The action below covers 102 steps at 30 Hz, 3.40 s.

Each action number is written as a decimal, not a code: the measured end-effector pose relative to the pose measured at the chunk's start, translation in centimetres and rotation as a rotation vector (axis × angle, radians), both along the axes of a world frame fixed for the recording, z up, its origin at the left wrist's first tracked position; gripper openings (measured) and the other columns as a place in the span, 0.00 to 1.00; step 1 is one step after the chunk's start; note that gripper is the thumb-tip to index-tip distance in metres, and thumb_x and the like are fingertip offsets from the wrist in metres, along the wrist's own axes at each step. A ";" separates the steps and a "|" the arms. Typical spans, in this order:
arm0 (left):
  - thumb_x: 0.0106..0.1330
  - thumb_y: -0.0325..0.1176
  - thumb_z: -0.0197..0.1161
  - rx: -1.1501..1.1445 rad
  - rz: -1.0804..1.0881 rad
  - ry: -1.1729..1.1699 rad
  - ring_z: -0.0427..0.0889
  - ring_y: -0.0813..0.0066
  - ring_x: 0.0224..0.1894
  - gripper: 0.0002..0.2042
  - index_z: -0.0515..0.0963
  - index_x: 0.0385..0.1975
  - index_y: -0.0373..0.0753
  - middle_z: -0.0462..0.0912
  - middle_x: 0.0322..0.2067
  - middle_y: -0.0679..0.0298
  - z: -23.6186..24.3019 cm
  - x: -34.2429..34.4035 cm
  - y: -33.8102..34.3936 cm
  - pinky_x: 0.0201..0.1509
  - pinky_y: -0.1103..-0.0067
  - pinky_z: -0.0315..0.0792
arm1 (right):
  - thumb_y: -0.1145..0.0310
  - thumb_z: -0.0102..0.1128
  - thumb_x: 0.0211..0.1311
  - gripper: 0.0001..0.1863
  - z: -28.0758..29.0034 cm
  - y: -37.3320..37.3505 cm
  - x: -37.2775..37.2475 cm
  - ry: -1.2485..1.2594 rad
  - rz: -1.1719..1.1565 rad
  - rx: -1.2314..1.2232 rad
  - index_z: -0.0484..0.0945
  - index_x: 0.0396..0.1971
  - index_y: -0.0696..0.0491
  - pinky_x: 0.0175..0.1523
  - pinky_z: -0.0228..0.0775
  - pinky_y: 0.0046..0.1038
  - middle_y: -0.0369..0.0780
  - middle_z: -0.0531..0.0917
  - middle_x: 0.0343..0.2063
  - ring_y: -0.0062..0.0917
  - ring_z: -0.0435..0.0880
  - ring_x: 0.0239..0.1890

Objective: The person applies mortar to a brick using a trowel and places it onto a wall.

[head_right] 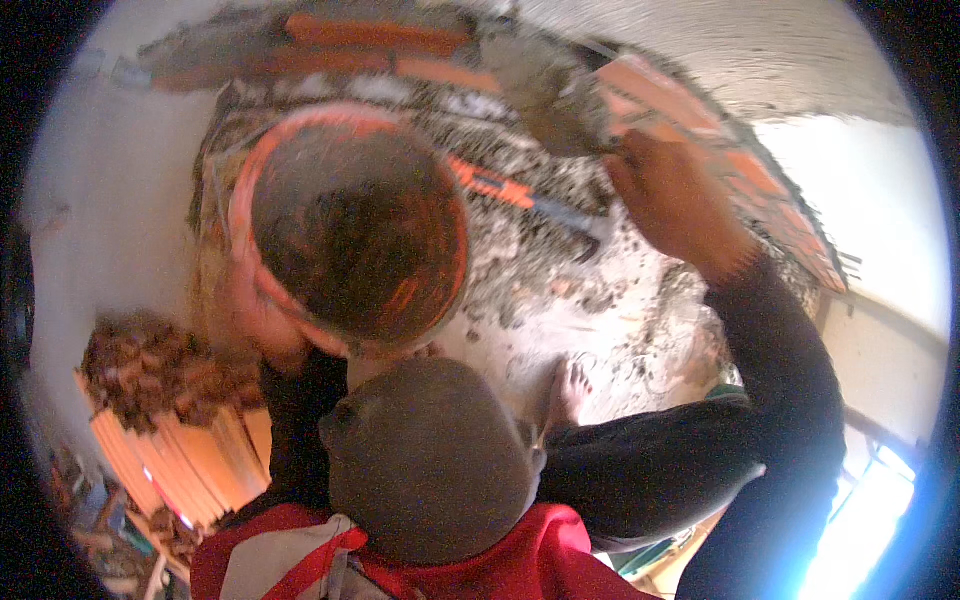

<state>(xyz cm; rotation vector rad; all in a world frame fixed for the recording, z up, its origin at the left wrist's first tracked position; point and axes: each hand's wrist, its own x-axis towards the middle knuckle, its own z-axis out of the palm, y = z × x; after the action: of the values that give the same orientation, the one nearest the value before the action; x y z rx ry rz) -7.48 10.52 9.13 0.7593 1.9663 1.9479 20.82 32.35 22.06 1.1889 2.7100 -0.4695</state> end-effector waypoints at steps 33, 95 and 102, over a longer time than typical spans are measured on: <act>0.67 0.29 0.54 -0.125 0.044 0.471 0.81 0.66 0.35 0.11 0.80 0.39 0.29 0.83 0.36 0.54 -4.5 -2.0 -7.4 0.41 0.72 0.73 | 0.70 0.64 0.49 0.08 -3.2 -3.8 -3.0 0.170 0.475 -0.531 0.77 0.26 0.59 0.27 0.67 0.33 0.41 0.77 0.16 0.34 0.76 0.16; 0.73 0.36 0.49 0.213 0.148 -0.390 0.79 0.72 0.42 0.16 0.78 0.41 0.28 0.81 0.39 0.59 -1.7 -0.8 -4.5 0.50 0.75 0.72 | 0.64 0.52 0.67 0.11 -7.6 3.7 -3.2 -0.060 -0.025 0.230 0.70 0.40 0.57 0.36 0.75 0.49 0.52 0.82 0.27 0.50 0.83 0.32; 0.71 0.34 0.49 0.082 0.056 -0.044 0.79 0.73 0.40 0.15 0.78 0.42 0.27 0.81 0.39 0.57 -2.4 -1.7 -5.0 0.48 0.75 0.73 | 0.63 0.56 0.65 0.13 -6.4 3.0 -1.6 -0.062 -0.019 0.183 0.71 0.37 0.59 0.38 0.70 0.50 0.55 0.81 0.26 0.53 0.81 0.31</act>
<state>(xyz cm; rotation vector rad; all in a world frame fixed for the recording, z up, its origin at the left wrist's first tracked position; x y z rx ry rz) -9.15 5.50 6.75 0.6820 1.9125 2.0707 19.24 35.38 15.66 1.2517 2.7386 -0.1855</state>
